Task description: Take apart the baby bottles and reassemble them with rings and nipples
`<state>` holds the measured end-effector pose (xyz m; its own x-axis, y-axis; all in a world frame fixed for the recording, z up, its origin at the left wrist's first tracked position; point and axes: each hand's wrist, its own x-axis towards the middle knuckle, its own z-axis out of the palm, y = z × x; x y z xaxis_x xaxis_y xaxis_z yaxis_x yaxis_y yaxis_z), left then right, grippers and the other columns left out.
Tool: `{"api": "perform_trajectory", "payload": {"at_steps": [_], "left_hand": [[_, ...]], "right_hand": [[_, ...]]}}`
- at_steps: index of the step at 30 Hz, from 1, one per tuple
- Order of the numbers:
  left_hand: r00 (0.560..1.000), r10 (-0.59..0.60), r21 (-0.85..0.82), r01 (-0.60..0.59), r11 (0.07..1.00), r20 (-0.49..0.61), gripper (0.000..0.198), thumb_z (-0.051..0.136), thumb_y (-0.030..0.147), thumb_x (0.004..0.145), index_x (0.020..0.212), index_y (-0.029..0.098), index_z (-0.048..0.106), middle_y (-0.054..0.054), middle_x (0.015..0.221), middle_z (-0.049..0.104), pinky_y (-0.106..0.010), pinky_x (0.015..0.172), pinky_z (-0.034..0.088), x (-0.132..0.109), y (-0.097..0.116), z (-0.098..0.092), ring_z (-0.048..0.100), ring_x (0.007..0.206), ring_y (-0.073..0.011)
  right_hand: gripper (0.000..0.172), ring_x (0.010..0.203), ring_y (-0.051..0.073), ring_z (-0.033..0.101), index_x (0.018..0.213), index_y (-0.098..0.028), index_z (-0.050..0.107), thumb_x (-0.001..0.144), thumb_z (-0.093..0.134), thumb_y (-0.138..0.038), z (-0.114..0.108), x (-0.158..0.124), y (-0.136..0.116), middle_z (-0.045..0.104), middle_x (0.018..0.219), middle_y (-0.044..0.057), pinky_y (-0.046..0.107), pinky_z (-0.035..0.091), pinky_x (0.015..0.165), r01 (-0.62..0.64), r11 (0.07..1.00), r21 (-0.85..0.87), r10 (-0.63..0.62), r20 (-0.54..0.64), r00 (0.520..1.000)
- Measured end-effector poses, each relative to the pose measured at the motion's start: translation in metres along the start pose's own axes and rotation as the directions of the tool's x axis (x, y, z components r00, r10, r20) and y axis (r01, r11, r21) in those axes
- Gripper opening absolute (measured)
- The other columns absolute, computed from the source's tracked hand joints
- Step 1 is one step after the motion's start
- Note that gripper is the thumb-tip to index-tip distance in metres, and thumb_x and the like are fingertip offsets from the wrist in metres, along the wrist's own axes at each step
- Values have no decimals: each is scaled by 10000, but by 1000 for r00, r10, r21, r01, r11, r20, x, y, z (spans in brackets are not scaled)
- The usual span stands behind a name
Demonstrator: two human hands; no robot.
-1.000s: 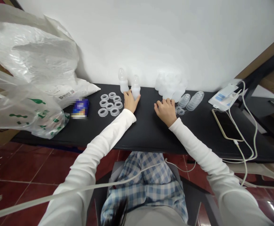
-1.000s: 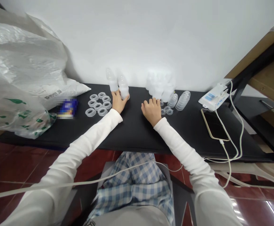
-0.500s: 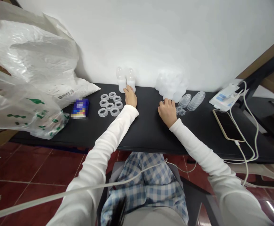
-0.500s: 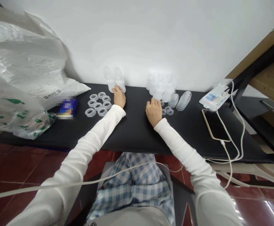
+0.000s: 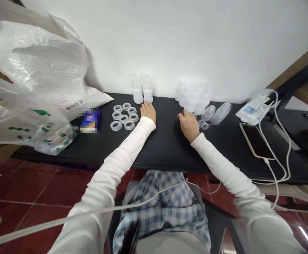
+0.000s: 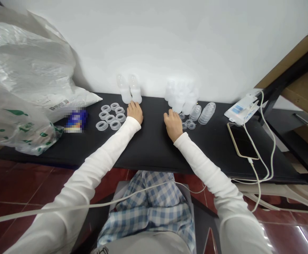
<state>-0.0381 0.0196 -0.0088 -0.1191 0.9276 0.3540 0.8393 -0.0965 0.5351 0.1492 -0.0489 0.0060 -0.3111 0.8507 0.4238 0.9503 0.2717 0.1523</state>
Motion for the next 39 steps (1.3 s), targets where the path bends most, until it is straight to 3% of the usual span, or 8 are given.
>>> {"api": "perform_trajectory", "payload": {"at_steps": [6, 11, 15, 20, 23, 27, 34, 39], "left_hand": [[997, -73, 123, 77, 989, -40, 448, 310, 41, 929, 1256, 128, 603, -244, 1504, 473, -800, 1110, 246, -24, 12, -10, 281, 1516, -398], [991, -132, 153, 132, 979, -15, 445, 329, 31, 915, 1224, 137, 631, -248, 1489, 489, -834, 1061, 263, -32, 19, -10, 336, 1474, -419], [996, -69, 191, 59, 980, 50, 515, 308, 17, 912, 1351, 103, 562, -266, 1553, 424, -795, 1089, 281, -40, 27, -11, 393, 1445, -412], [984, 119, 107, -134, 985, 134, 571, 384, 63, 915, 1482, 49, 444, -262, 1609, 351, -572, 1210, 292, -44, 32, -13, 356, 1496, -379], [992, 93, 97, -102, 990, 89, 563, 413, 85, 914, 1475, 42, 444, -269, 1611, 341, -567, 1227, 250, -42, 30, -11, 313, 1518, -389], [998, -5, 83, 0, 997, 58, 471, 441, 109, 913, 1378, 77, 510, -293, 1452, 506, -615, 1125, 362, -37, 25, -7, 471, 1386, -409], [995, 20, -107, -10, 994, 97, 207, 492, 276, 966, 1121, 144, 533, -208, 1175, 655, -457, 1035, 449, -25, 24, -8, 602, 1189, -337], [937, -116, -571, 295, 766, 329, 119, 393, 323, 1037, 985, 223, 431, -26, 786, 696, -281, 795, 502, -17, 27, -3, 673, 739, -159]], "right_hand": [[364, 875, 254, 544, 1099, -149, 668, 977, 329, -96, -9, 2, -5, 632, 998, 142, 384, 397, 833, 17, 998, 53, -15, -45, 999], [366, 894, 242, 538, 1180, -164, 652, 1017, 324, -142, -15, 4, -11, 642, 1025, 123, 363, 374, 841, 17, 996, 86, -10, -78, 997], [375, 894, 238, 537, 1198, -175, 652, 1024, 321, -152, -13, 3, -11, 651, 1008, 109, 358, 356, 831, 27, 995, 96, -15, -127, 992], [370, 917, 266, 534, 1220, -181, 647, 1032, 329, -205, -13, 3, -5, 660, 1019, 124, 383, 323, 818, -62, 995, 80, 74, -162, 984], [386, 920, 275, 538, 1217, -181, 651, 1041, 310, -225, -14, 3, -1, 667, 1014, 128, 387, 312, 820, -117, 991, 70, 128, -179, 976], [384, 918, 273, 543, 1212, -186, 654, 1046, 312, -244, -13, 4, 1, 676, 987, 123, 385, 315, 820, -120, 988, 93, 135, -174, 976], [355, 901, 249, 582, 1151, -181, 664, 1051, 339, -281, -7, 3, -3, 721, 955, 97, 360, 329, 830, -107, 970, 216, 151, -200, 968], [327, 841, 208, 610, 1166, -184, 622, 1056, 337, -304, -7, 3, -6, 731, 992, 77, 339, 354, 837, -117, 926, 360, 203, -211, 956]]}}
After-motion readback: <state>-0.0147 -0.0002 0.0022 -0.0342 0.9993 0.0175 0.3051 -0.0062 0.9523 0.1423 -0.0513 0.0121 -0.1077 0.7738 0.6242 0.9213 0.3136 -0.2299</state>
